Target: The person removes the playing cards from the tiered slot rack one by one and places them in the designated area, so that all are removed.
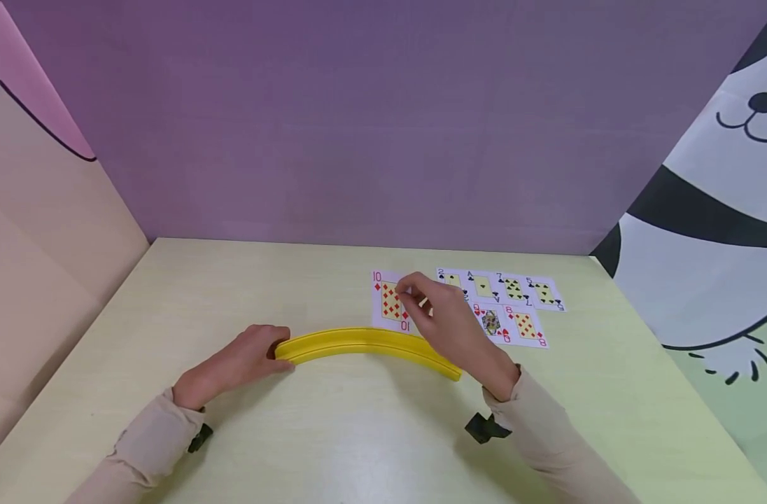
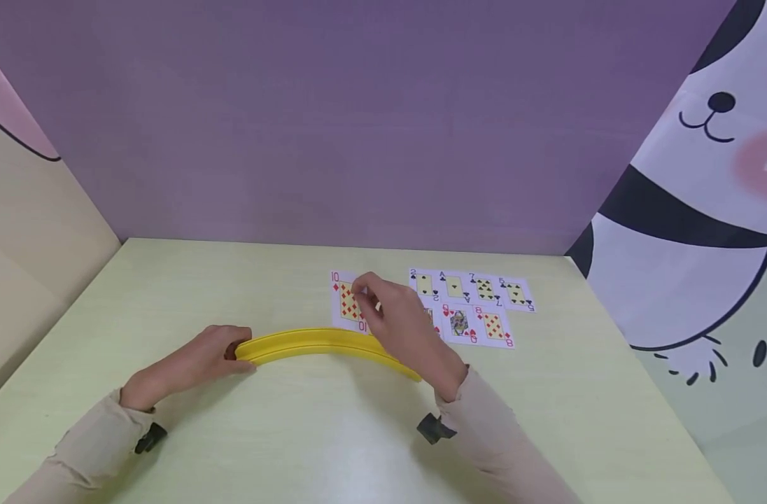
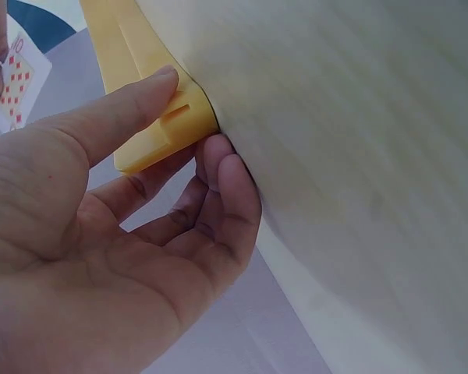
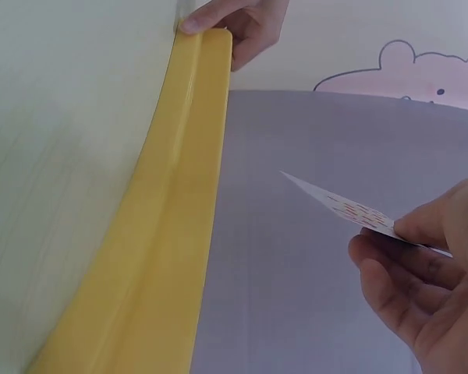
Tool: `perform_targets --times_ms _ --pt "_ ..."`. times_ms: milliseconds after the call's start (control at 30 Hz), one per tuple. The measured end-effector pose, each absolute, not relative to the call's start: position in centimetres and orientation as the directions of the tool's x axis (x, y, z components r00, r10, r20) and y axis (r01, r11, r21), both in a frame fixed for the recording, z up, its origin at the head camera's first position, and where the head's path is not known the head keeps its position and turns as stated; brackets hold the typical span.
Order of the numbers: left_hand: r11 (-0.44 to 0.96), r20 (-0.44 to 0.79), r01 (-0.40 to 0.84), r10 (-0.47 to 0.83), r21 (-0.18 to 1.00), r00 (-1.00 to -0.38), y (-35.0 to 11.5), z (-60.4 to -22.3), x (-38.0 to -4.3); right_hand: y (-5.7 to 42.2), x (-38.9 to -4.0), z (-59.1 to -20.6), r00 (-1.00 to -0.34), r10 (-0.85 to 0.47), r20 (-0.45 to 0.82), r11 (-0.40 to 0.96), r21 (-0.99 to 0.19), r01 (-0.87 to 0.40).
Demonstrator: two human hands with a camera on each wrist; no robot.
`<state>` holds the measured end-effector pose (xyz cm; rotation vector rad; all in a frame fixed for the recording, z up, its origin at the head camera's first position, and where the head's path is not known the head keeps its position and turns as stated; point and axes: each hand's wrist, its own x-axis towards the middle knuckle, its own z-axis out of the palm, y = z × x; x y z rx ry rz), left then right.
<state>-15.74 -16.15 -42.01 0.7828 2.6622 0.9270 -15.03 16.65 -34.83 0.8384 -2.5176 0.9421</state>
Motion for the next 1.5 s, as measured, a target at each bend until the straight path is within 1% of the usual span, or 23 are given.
perform_targets --times_ms 100,367,633,900,1200,1333,1500 --pt "0.66 -0.026 0.411 0.547 0.628 -0.837 -16.1 -42.0 -15.8 18.1 -14.9 -34.8 -0.78 -0.381 0.496 0.627 -0.482 -0.613" --pt "0.657 -0.012 0.425 0.551 0.623 -0.835 -16.1 -41.9 -15.9 22.3 -14.7 -35.0 -0.764 -0.307 0.568 0.668 -0.443 -0.598" --pt "0.659 -0.013 0.428 0.553 0.618 -0.833 -15.9 -42.1 -16.1 26.2 -14.6 -34.6 -0.762 -0.228 0.606 0.747 -0.393 -0.536" --pt "0.649 -0.008 0.422 0.55 0.633 -0.835 -15.9 -41.9 -15.8 29.1 -14.1 -33.9 -0.788 -0.177 0.59 0.8 -0.379 -0.464" --pt "0.657 -0.013 0.424 0.55 0.623 -0.835 -16.0 -42.0 -15.7 31.7 -14.4 -34.8 -0.788 -0.13 0.601 0.813 -0.39 -0.432" --pt "0.658 -0.007 0.428 0.55 0.62 -0.835 -16.0 -42.2 -15.8 33.0 -14.9 -35.1 -0.811 -0.087 0.578 0.829 -0.409 -0.38" --pt "0.663 -0.015 0.425 0.55 0.616 -0.835 -16.2 -42.4 -15.8 34.6 -15.2 -35.8 -0.853 -0.024 0.521 0.858 -0.428 -0.285"
